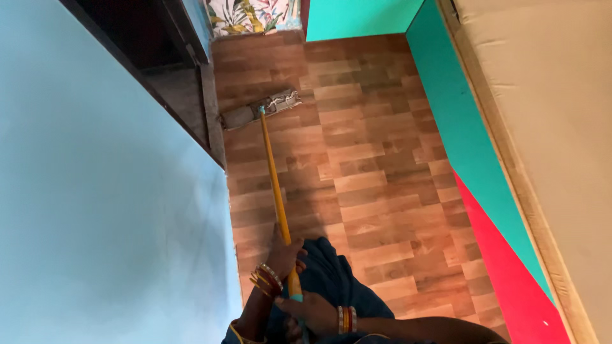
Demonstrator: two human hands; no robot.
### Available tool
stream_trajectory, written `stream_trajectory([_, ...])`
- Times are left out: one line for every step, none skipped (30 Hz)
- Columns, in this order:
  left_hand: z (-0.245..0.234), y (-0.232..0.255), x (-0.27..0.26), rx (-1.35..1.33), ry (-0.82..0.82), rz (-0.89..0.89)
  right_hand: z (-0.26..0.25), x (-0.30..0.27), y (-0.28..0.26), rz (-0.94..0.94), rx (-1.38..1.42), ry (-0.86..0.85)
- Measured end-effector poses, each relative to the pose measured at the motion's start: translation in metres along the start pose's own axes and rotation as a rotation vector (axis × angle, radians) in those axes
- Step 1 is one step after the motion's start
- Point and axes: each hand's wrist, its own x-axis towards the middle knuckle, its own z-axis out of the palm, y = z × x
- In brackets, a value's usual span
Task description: The person mops a wooden floor using a yellow-handled mop. They move the mop back and forth along the base of a bed and a small cabinet, cleaning the area between the furniture and the wall.
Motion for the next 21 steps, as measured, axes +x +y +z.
stream_trajectory([-0.007, 0.005, 0.013, -0.013, -0.009, 0.032, 0.003, 0.003, -0.017, 0.064, 0.146, -0.024])
stream_trajectory([-0.014, 0.008, 0.027, -0.023, -0.027, 0.028, 0.007, 0.004, -0.033, 0.128, 0.293, -0.049])
stream_trajectory([-0.020, 0.012, 0.047, -0.033, -0.051, 0.028, 0.010, 0.007, -0.053, 0.185, 0.439, -0.071])
stream_trajectory([-0.026, 0.016, 0.069, -0.043, -0.074, 0.027, 0.015, 0.012, -0.073, 0.176, 0.463, -0.049])
stream_trajectory([-0.033, 0.021, 0.092, -0.037, -0.076, 0.029, 0.020, 0.016, -0.091, 0.170, 0.489, -0.027])
stream_trajectory([-0.041, 0.026, 0.116, -0.031, -0.078, 0.031, 0.025, 0.022, -0.107, 0.164, 0.514, -0.006])
stream_trajectory([-0.049, 0.027, 0.138, -0.025, -0.078, 0.034, 0.028, 0.031, -0.123, 0.140, 0.508, 0.021])
stream_trajectory([-0.056, 0.028, 0.159, -0.014, -0.053, 0.025, 0.030, 0.042, -0.137, 0.116, 0.501, 0.048])
stream_trajectory([-0.064, 0.031, 0.180, 0.000, -0.026, 0.011, 0.032, 0.054, -0.147, 0.095, 0.499, 0.071])
stream_trajectory([-0.072, 0.033, 0.200, 0.014, 0.002, -0.002, 0.031, 0.071, -0.160, 0.098, 0.435, 0.142])
stream_trajectory([-0.082, 0.039, 0.221, 0.068, -0.055, 0.085, 0.027, 0.091, -0.173, 0.102, 0.369, 0.213])
stream_trajectory([-0.093, 0.048, 0.244, 0.121, -0.113, 0.172, 0.024, 0.109, -0.182, 0.107, 0.304, 0.283])
stream_trajectory([-0.101, 0.055, 0.260, 0.174, -0.169, 0.259, 0.020, 0.128, -0.192, 0.049, 0.392, 0.166])
stream_trajectory([-0.107, 0.064, 0.276, 0.161, -0.092, 0.180, 0.017, 0.146, -0.200, -0.010, 0.478, 0.048])
stream_trajectory([-0.111, 0.077, 0.293, 0.170, -0.062, 0.161, 0.012, 0.163, -0.210, -0.050, 0.504, 0.023])
stream_trajectory([-0.117, 0.086, 0.303, 0.186, -0.034, 0.156, 0.007, 0.178, -0.222, -0.091, 0.529, -0.002])
stream_trajectory([-0.124, 0.096, 0.311, 0.198, 0.000, 0.139, 0.003, 0.191, -0.233, -0.093, 0.524, 0.017])
stream_trajectory([-0.127, 0.107, 0.318, 0.211, 0.027, 0.126, -0.001, 0.201, -0.244, -0.096, 0.519, 0.036])
stream_trajectory([-0.135, 0.111, 0.319, 0.222, 0.052, 0.112, -0.004, 0.209, -0.249, -0.090, 0.521, 0.053])
stream_trajectory([-0.140, 0.115, 0.320, 0.232, 0.071, 0.103, -0.007, 0.215, -0.254, -0.090, 0.574, 0.034])
stream_trajectory([-0.142, 0.114, 0.318, 0.242, 0.086, 0.090, -0.010, 0.219, -0.255, -0.089, 0.629, 0.017])
